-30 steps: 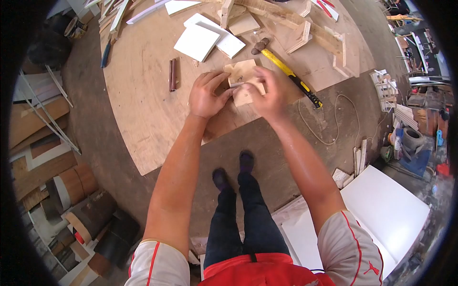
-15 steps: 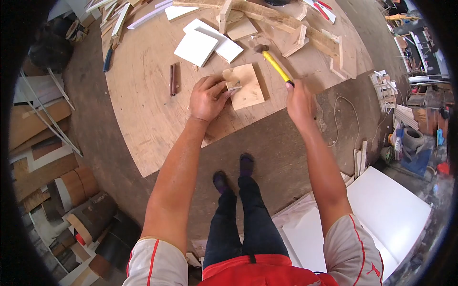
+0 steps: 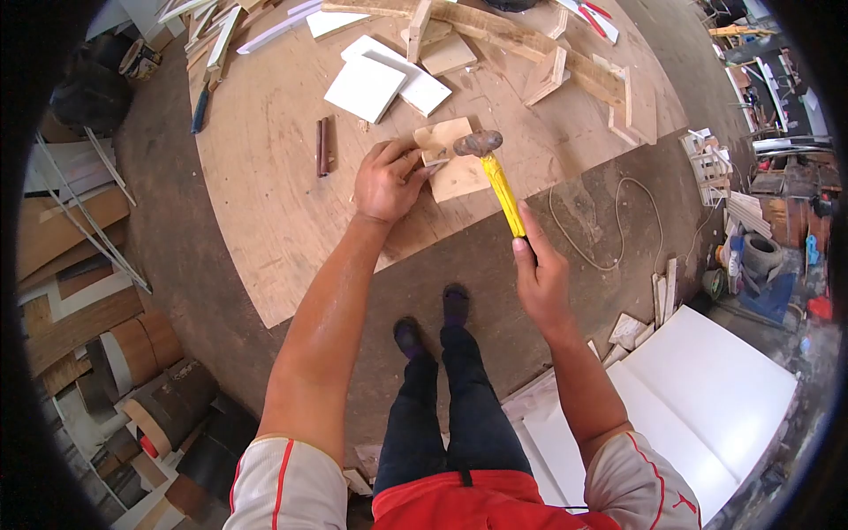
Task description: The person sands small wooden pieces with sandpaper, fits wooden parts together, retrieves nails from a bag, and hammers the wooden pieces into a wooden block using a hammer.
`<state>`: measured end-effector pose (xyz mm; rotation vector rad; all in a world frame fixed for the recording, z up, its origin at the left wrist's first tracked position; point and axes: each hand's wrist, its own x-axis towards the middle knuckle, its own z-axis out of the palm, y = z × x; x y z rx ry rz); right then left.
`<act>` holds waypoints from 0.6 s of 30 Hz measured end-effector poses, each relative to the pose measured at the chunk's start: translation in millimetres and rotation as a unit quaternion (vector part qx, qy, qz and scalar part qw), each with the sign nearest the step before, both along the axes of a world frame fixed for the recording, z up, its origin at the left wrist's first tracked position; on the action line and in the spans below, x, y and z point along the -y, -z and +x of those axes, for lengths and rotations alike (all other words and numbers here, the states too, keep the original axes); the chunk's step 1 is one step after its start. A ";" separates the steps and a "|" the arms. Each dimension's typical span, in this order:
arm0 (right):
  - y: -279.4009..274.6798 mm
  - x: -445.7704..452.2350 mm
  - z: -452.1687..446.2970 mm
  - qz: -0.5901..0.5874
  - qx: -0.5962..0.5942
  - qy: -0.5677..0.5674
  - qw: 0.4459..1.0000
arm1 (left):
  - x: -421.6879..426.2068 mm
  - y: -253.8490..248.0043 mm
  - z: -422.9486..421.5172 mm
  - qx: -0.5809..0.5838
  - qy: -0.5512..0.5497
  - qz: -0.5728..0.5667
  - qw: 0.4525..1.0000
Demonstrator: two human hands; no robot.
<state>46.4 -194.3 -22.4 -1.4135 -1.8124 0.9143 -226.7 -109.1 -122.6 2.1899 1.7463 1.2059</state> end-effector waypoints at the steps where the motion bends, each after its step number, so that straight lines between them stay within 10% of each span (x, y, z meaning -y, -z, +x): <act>1: 0.0 -1.0 -1.5 0.014 0.004 -0.001 1.000 | 0.3 0.3 0.1 -0.005 -0.001 -0.004 1.000; 18: 2.3 0.8 -16.9 0.130 0.031 0.010 0.991 | -0.7 -0.2 0.0 -0.003 0.001 0.005 1.000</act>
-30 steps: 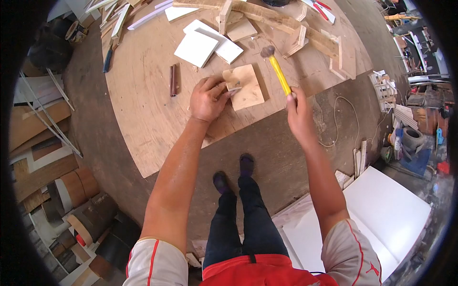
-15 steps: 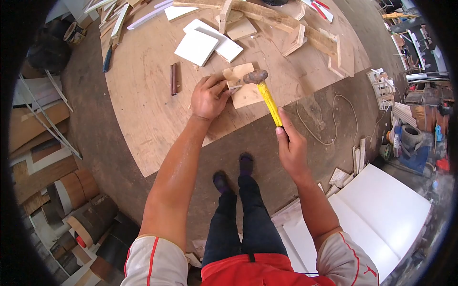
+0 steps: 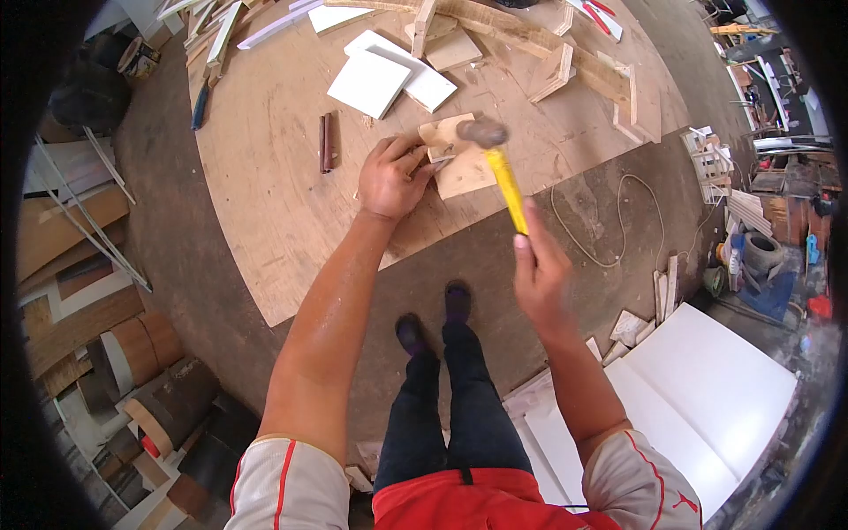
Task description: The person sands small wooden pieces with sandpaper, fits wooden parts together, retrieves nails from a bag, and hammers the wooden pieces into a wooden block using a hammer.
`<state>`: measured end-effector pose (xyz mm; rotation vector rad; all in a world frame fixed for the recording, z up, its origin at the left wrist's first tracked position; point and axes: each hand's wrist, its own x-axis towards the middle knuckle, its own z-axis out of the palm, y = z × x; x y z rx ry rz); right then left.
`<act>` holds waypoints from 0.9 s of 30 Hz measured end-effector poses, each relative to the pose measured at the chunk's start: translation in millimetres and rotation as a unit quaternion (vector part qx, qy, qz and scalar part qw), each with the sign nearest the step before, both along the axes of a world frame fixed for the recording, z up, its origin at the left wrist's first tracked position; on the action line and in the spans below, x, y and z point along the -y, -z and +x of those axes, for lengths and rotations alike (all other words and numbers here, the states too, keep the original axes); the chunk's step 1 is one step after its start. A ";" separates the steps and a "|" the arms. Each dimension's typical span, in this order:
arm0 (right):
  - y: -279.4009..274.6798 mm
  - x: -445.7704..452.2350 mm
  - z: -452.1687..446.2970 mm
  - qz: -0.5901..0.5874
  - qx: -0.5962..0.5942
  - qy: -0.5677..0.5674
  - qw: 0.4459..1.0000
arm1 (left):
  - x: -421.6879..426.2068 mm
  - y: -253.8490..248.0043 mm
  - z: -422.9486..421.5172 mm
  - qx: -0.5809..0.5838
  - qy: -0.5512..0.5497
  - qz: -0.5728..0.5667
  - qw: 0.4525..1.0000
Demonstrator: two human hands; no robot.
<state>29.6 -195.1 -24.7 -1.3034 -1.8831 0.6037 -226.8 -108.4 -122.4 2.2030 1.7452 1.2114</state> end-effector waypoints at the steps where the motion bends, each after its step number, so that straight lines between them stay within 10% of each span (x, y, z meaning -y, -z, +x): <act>1: 13.4 0.1 -2.3 -0.013 0.017 -0.007 1.000 | -0.1 0.3 -0.1 -0.004 0.000 0.000 1.000; 27: 14.7 14.7 -2.0 -0.006 0.011 0.009 1.000 | -2.7 3.3 -1.6 -0.009 0.007 -0.004 1.000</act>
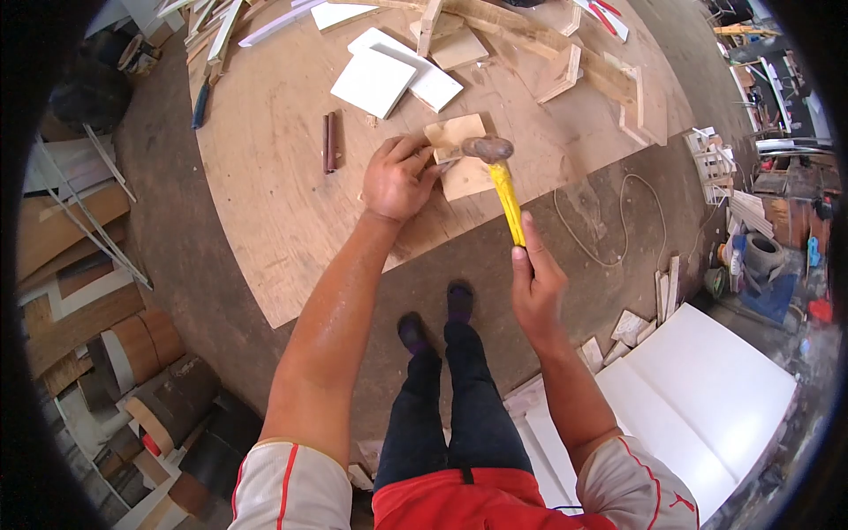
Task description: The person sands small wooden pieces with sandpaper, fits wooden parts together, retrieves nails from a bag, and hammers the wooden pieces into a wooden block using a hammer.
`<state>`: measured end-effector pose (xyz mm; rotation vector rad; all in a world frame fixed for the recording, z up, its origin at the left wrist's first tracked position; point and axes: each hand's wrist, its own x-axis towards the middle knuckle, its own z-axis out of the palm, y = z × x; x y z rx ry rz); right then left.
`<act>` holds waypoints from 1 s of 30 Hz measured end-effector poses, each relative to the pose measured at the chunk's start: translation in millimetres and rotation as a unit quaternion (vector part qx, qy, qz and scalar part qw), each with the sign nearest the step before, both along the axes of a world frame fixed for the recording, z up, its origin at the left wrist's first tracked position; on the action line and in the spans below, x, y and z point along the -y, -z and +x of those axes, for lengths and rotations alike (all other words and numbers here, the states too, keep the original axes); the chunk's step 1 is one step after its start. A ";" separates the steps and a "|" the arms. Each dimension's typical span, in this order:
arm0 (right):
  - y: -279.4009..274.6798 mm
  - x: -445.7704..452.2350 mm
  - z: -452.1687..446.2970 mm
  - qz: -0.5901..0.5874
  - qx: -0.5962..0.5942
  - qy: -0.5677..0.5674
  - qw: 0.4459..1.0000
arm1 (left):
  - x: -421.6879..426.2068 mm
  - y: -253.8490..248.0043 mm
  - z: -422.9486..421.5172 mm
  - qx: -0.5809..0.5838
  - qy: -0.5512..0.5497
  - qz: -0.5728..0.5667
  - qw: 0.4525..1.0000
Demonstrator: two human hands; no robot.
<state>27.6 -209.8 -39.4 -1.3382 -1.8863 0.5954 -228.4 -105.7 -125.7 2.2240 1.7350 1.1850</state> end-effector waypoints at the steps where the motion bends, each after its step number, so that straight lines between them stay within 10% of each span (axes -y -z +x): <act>1: -2.6 -0.4 -1.2 -0.006 0.001 -0.001 1.000 | 0.3 0.5 1.1 0.002 0.000 -0.004 1.000; 30: 30.9 11.3 10.5 0.061 0.039 -0.011 0.997 | 2.9 -9.3 -0.1 -0.020 0.006 -0.010 1.000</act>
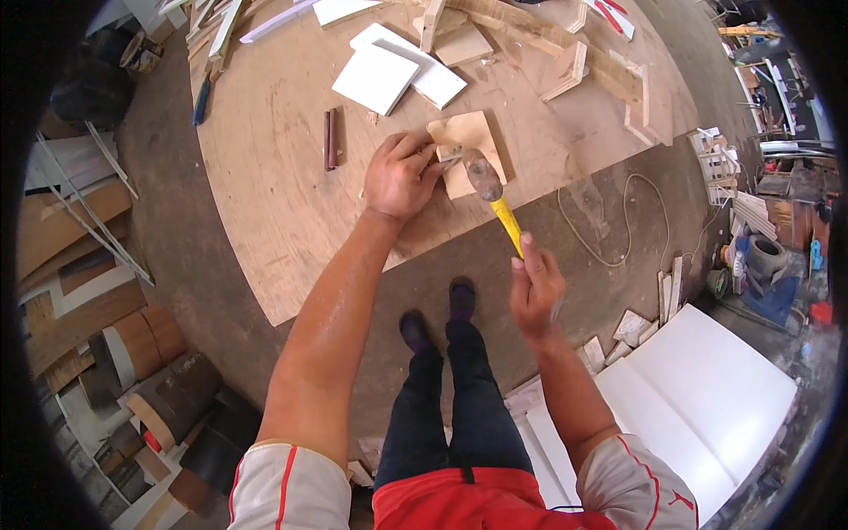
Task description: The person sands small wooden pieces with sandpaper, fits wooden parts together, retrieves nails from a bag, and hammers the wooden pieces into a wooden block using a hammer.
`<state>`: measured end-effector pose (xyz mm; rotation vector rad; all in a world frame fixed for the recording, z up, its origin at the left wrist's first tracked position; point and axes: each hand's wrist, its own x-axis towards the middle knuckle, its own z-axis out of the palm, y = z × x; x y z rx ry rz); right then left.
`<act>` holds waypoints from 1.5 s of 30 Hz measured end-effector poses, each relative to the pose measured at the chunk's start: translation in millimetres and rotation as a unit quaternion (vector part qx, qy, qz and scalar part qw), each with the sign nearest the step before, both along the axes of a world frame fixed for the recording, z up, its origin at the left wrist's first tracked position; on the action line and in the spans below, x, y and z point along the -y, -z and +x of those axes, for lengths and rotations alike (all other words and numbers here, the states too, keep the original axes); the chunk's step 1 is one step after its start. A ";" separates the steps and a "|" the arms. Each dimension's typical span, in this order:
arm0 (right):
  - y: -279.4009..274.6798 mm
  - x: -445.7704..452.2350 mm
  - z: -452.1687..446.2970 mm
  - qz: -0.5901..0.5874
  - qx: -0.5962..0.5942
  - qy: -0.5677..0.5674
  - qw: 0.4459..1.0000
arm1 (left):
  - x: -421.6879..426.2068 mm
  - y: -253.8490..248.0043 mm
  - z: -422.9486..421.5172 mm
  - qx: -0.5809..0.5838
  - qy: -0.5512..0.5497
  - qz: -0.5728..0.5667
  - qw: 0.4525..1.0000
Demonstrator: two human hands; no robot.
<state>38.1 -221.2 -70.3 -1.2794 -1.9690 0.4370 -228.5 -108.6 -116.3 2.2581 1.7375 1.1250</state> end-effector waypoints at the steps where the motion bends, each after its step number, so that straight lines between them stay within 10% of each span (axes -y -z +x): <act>1: -5.4 -4.3 -5.1 -0.011 0.002 0.002 1.000 | 0.4 1.5 -0.3 0.002 -0.002 0.002 1.000; 45: -9.6 -27.6 3.7 -0.019 0.041 0.103 0.994 | -1.1 3.8 1.8 0.010 -0.012 0.004 1.000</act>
